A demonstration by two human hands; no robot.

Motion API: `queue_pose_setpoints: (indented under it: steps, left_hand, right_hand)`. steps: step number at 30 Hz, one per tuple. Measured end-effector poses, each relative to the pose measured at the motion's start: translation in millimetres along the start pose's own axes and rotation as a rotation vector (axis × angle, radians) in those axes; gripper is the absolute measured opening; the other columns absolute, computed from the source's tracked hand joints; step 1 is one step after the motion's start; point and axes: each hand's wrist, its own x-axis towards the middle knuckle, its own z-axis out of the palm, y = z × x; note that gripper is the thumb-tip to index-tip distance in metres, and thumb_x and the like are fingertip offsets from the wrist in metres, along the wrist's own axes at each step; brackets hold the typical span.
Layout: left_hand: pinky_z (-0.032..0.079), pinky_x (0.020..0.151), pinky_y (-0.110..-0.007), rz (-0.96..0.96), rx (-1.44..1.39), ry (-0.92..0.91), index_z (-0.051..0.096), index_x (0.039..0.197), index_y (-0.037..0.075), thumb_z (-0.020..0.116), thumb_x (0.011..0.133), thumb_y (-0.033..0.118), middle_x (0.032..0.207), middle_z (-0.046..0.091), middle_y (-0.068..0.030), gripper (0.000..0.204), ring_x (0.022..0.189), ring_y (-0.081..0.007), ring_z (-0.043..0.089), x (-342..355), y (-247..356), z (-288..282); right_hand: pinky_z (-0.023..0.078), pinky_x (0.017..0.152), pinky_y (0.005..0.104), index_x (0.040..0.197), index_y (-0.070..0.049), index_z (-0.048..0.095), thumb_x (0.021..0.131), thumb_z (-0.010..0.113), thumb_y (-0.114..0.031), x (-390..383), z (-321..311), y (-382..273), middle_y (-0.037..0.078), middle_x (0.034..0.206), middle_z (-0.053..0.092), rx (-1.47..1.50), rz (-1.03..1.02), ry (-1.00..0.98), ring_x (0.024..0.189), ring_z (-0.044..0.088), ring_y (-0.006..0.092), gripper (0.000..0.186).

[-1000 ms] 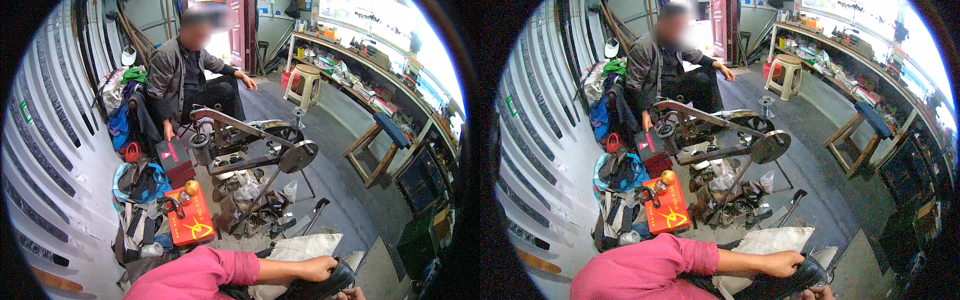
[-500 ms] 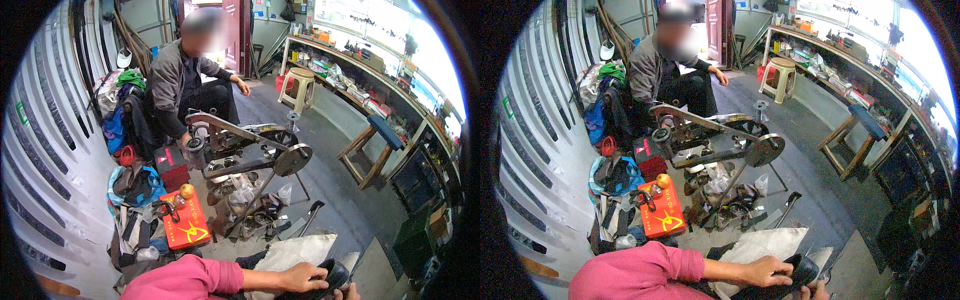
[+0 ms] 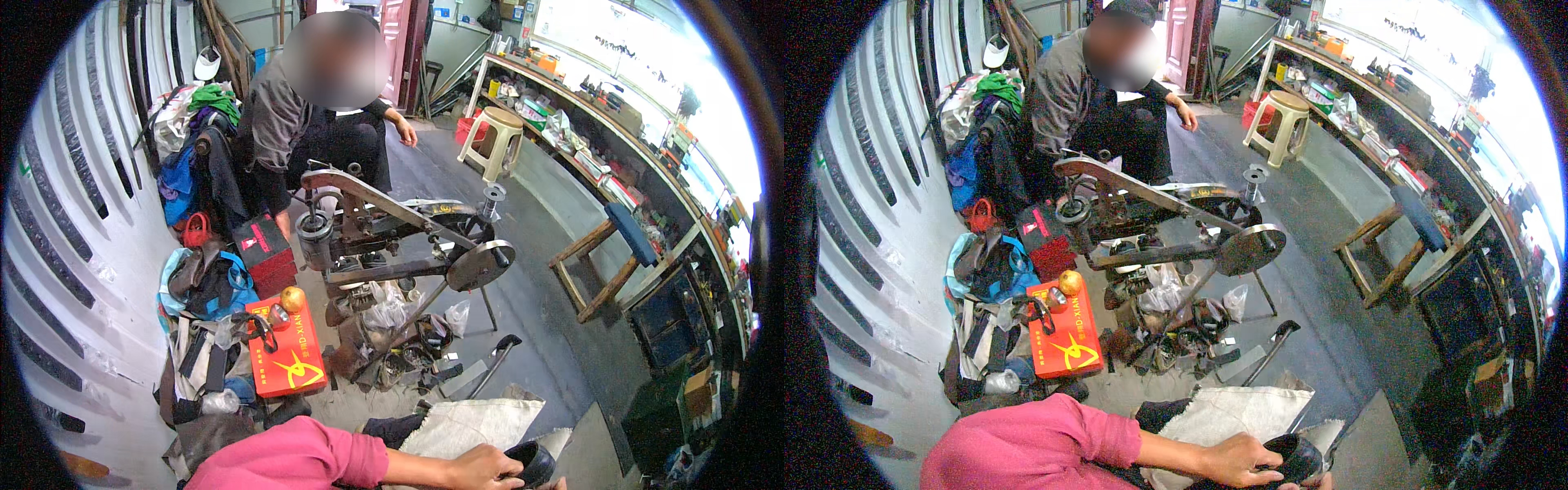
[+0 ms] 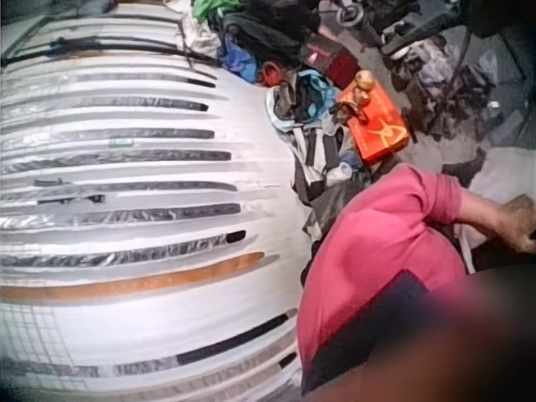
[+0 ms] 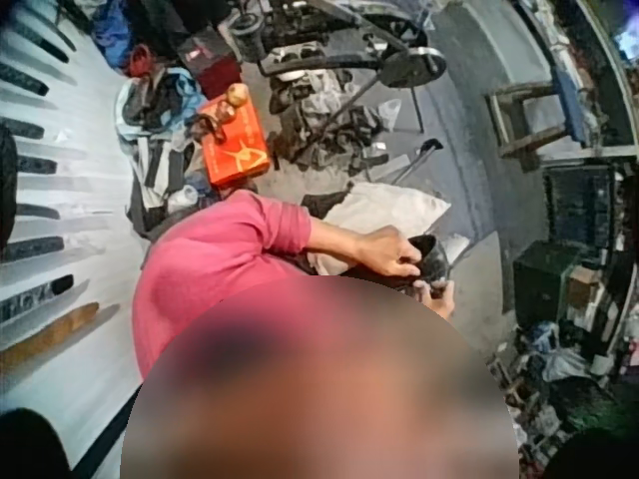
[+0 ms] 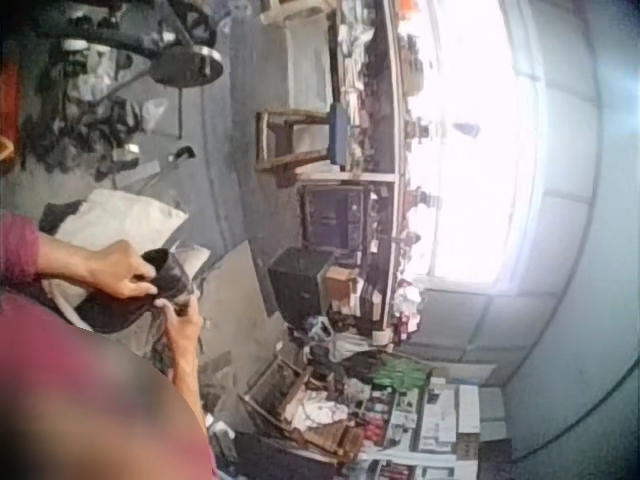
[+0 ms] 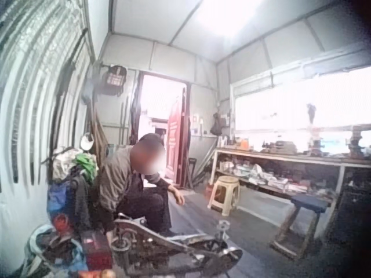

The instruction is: The person sits on the floor and hand-sews a black shoe using a needle and thread. They repeatedly insert the needle through the shoe's sole and pull the thread to stitch it, rotating the shoe as needed.

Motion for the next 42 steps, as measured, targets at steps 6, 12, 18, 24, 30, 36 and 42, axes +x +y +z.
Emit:
queue_pose_setpoints:
  steps: [6,12,18,24,30,36,42]
  left_hand:
    - [0.044,0.054,-0.047,-0.021,-0.095,-0.056,0.059,0.079,0.007,0.066,0.092,0.032,0.06,0.056,-0.0178,0.029,0.06,-0.0409,0.059,6,5,0]
    - [0.044,0.054,-0.047,-0.047,-0.044,-0.094,0.058,0.076,0.007,0.065,0.092,0.032,0.061,0.057,-0.0173,0.031,0.059,-0.0404,0.059,11,9,-5]
    - [0.047,0.06,-0.045,-0.022,-0.05,-0.094,0.063,0.082,0.005,0.065,0.093,0.034,0.078,0.063,-0.0171,0.031,0.072,-0.0385,0.064,6,5,-2]
    - [0.049,0.07,-0.041,0.013,-0.065,-0.013,0.062,0.088,0.004,0.066,0.093,0.036,0.094,0.065,-0.0145,0.033,0.082,-0.0339,0.065,7,6,-6]
    - [0.051,0.072,-0.04,-0.325,-0.014,-0.223,0.067,0.098,0.003,0.063,0.094,0.05,0.079,0.067,-0.0172,0.047,0.076,-0.0289,0.066,28,10,-6]
    - [0.048,0.063,-0.039,-0.389,-0.106,-0.204,0.068,0.085,-0.001,0.061,0.096,0.046,0.068,0.064,-0.0163,0.049,0.064,-0.0218,0.06,26,8,-5]
    - [0.05,0.066,-0.035,-0.331,-0.227,-0.183,0.07,0.1,0.0,0.061,0.099,0.036,0.072,0.067,-0.0092,0.038,0.068,-0.0138,0.06,26,5,2]
  right_hand:
    - [0.05,0.059,0.0352,0.09,-0.001,0.061,0.081,0.078,-0.006,4,3,-5,0.008,0.068,0.064,-0.079,-0.168,0.074,0.059,0.056,0.0161,0.02]
    - [0.051,0.06,0.0373,0.09,0.0,0.069,0.078,0.082,-0.016,10,-3,-8,0.017,0.069,0.067,-0.21,-0.122,0.053,0.057,0.059,0.0205,0.023]
    - [0.047,0.057,0.0384,0.084,0.001,0.069,0.08,0.08,-0.022,-6,1,45,0.017,0.065,0.063,-0.232,-0.15,0.17,0.053,0.054,0.0216,0.026]
    - [0.036,0.051,0.0269,0.099,-0.007,0.068,0.091,0.072,-0.029,-53,-3,106,0.0,0.07,0.058,0.179,0.004,0.233,0.053,0.046,0.0098,0.023]
    - [0.039,0.055,0.0268,0.158,-0.01,0.017,0.095,0.063,-0.035,-57,12,40,0.002,0.081,0.051,1.393,0.331,-0.102,0.067,0.047,0.014,0.082]
    - [0.034,0.05,0.025,0.096,-0.013,0.064,0.1,0.05,-0.03,-53,5,26,-0.005,0.064,0.039,1.637,0.564,0.64,0.053,0.034,0.009,0.021]
    - [0.022,0.045,0.0223,0.082,-0.014,0.049,0.099,0.062,-0.022,-85,10,44,-0.007,0.065,0.038,0.909,0.134,0.445,0.053,0.031,0.0041,0.023]
